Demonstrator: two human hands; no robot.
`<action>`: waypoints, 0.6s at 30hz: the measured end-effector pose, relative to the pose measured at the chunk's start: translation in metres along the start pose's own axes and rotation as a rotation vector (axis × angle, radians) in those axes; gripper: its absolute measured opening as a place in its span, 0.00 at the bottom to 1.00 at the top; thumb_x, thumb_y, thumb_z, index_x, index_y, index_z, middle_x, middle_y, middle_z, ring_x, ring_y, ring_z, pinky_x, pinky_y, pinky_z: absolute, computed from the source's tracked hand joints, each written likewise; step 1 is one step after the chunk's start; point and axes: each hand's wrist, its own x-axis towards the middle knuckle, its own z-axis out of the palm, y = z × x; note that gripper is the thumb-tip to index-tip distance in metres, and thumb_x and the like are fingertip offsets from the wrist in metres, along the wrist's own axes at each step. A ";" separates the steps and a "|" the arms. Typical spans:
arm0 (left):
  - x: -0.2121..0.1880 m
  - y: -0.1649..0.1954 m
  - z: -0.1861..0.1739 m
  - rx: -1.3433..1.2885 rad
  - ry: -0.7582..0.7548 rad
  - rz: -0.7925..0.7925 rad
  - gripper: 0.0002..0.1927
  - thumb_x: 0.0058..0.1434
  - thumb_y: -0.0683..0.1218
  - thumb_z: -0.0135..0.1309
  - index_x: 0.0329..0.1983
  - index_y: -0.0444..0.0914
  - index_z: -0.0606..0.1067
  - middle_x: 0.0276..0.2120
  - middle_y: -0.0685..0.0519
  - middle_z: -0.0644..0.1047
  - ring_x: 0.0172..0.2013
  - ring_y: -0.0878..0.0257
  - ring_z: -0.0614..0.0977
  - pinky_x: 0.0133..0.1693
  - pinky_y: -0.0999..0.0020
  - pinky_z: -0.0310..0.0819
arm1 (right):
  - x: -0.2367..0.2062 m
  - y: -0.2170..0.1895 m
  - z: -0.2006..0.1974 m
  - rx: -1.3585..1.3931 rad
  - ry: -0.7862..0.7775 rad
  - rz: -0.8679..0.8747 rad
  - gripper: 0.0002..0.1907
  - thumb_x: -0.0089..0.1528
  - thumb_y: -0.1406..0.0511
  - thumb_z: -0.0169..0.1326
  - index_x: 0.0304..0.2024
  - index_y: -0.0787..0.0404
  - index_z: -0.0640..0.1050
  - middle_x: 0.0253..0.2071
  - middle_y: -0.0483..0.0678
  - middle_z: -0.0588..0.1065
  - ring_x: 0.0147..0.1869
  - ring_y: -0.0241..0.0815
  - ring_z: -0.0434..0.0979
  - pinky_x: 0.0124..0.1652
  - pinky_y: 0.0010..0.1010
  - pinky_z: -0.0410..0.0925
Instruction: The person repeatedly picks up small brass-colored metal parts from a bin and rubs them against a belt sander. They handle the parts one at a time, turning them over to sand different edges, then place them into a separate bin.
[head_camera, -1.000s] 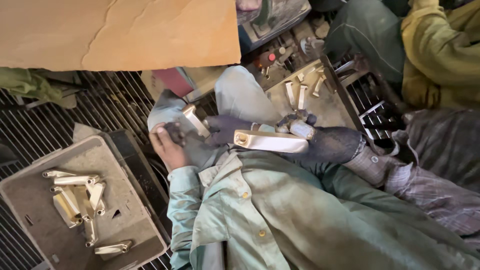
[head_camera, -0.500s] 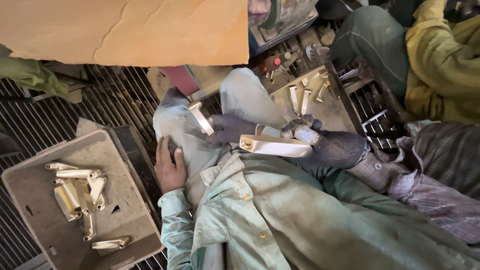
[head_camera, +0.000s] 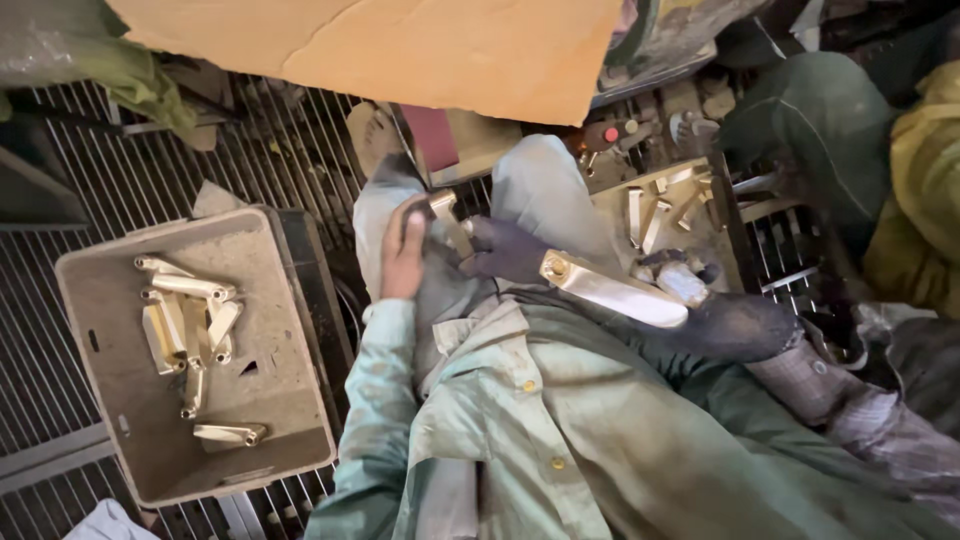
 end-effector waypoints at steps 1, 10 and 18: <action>0.007 -0.010 0.006 -0.077 -0.038 -0.020 0.23 0.76 0.54 0.46 0.62 0.33 0.74 0.57 0.50 0.78 0.60 0.62 0.75 0.64 0.69 0.65 | 0.001 -0.002 -0.001 -0.005 -0.011 -0.039 0.22 0.59 0.71 0.60 0.55 0.64 0.70 0.48 0.47 0.75 0.52 0.36 0.75 0.50 0.31 0.72; 0.040 -0.042 0.028 -0.257 -0.063 -0.149 0.26 0.74 0.56 0.45 0.62 0.30 0.72 0.53 0.51 0.79 0.54 0.65 0.77 0.59 0.71 0.68 | 0.030 -0.009 -0.015 -0.125 0.021 0.086 0.14 0.62 0.67 0.57 0.47 0.65 0.70 0.38 0.48 0.76 0.40 0.38 0.76 0.41 0.33 0.73; 0.055 -0.050 0.033 -0.285 -0.004 -0.199 0.22 0.75 0.54 0.43 0.57 0.33 0.77 0.47 0.52 0.80 0.47 0.66 0.78 0.52 0.71 0.71 | 0.049 -0.027 -0.023 -0.217 0.034 0.228 0.12 0.60 0.65 0.58 0.43 0.63 0.74 0.33 0.46 0.80 0.35 0.37 0.82 0.36 0.30 0.75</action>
